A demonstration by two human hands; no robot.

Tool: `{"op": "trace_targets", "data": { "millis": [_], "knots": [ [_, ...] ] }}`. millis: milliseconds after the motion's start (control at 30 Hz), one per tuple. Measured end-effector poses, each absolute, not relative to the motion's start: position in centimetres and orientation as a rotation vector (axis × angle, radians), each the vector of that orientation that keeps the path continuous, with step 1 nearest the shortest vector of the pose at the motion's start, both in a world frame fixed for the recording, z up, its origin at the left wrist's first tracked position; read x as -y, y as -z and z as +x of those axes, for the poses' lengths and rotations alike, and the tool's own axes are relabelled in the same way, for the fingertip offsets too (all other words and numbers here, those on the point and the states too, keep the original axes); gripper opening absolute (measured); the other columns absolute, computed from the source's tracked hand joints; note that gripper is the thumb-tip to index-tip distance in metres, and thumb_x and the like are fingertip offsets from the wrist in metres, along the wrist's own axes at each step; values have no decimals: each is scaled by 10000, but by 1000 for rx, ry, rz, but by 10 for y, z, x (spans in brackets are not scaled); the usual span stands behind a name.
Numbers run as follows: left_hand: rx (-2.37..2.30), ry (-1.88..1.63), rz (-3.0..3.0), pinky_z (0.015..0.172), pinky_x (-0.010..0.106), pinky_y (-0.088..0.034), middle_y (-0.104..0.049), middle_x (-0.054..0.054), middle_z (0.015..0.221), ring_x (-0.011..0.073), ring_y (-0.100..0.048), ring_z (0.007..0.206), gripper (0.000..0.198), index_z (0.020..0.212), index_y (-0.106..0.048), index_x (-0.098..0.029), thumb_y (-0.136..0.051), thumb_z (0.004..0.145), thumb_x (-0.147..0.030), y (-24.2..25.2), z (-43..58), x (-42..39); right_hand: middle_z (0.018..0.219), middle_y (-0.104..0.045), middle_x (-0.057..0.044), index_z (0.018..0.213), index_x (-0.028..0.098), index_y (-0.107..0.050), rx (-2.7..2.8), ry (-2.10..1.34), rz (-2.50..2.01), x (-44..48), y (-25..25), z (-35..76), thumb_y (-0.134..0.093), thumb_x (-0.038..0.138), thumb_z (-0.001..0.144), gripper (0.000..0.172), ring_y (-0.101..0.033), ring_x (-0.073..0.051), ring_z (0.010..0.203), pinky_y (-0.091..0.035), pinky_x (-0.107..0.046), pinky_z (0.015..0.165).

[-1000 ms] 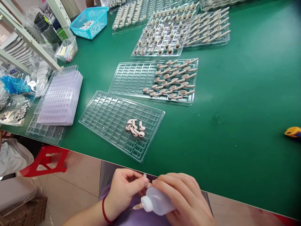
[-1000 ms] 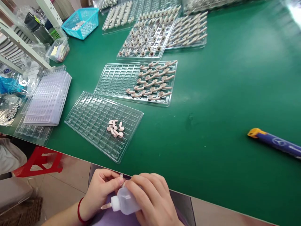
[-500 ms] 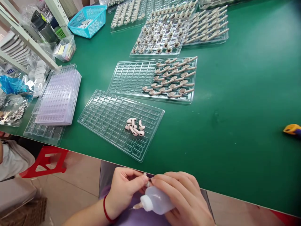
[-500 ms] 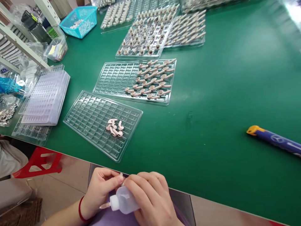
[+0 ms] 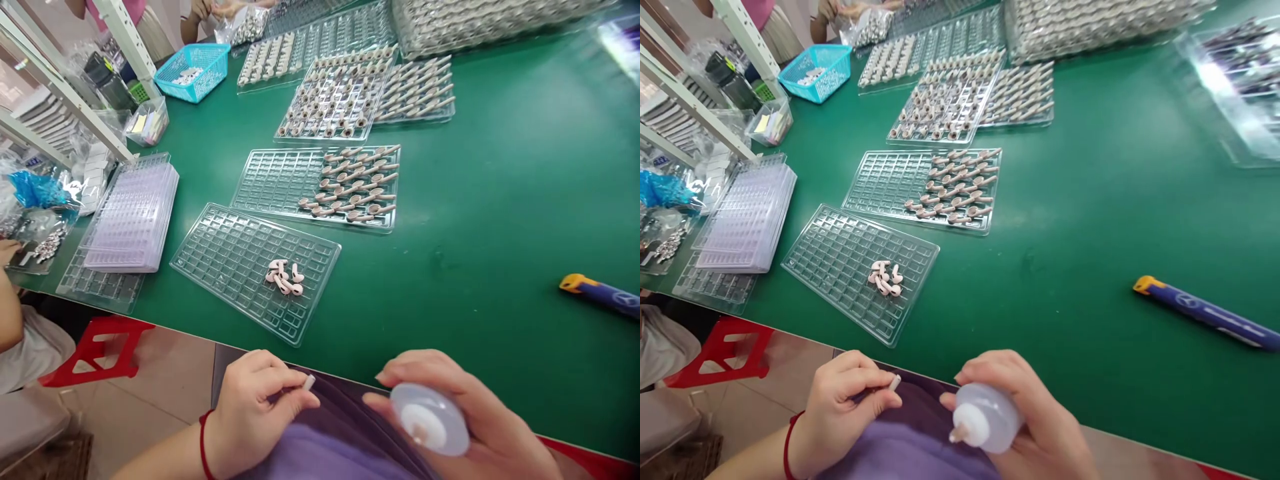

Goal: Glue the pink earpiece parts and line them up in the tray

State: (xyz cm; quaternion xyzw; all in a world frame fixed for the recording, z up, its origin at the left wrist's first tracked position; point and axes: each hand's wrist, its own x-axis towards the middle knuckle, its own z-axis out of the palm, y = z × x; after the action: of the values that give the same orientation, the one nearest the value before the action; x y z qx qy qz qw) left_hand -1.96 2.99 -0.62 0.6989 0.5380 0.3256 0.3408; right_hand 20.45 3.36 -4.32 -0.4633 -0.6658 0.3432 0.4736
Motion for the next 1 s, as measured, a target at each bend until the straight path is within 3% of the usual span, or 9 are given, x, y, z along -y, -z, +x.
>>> {"op": "trace_targets", "data": {
  "millis": [367, 567, 767, 1000],
  "knots": [
    [-1315, -863, 2146, 593, 216, -535, -703, 38, 702, 128, -646, 618, 144, 853, -754, -180, -674, 897, -291, -8, -18, -57, 842, -641, -8, 979, 276, -577, 1542, -835, -1295, -34, 49, 218, -707, 307, 842, 192, -656, -153, 679, -553, -220, 566],
    [-1179, -835, 2394, 772, 276, -560, -769, 44, 861, 163, -706, 799, 143, 909, -750, -201, -609, 932, -208, -19, -23, -169, 823, -643, -18, 979, 265, -594, 1490, -587, -1219, -48, 48, 214, -723, 196, 810, 224, -636, -175, 691, -562, -278, 604],
    [-1126, -640, 2612, 775, 276, -520, -746, 70, 903, 172, -682, 836, 133, 879, -743, -151, -613, 903, -133, -6, -5, -298, 843, -646, -24, 972, 256, -599, 1448, -525, -1269, -51, 54, 214, -712, 182, 816, 207, -633, -179, 709, -566, -287, 615],
    [-985, -387, 2659, 764, 254, -496, -718, 45, 851, 162, -667, 803, 141, 807, -753, -152, -642, 834, -69, 8, 6, -341, 816, -645, -19, 973, 258, -607, 1427, -537, -1219, -54, 52, 213, -712, 183, 820, 201, -640, -175, 696, -573, -270, 587]
  ]
}}
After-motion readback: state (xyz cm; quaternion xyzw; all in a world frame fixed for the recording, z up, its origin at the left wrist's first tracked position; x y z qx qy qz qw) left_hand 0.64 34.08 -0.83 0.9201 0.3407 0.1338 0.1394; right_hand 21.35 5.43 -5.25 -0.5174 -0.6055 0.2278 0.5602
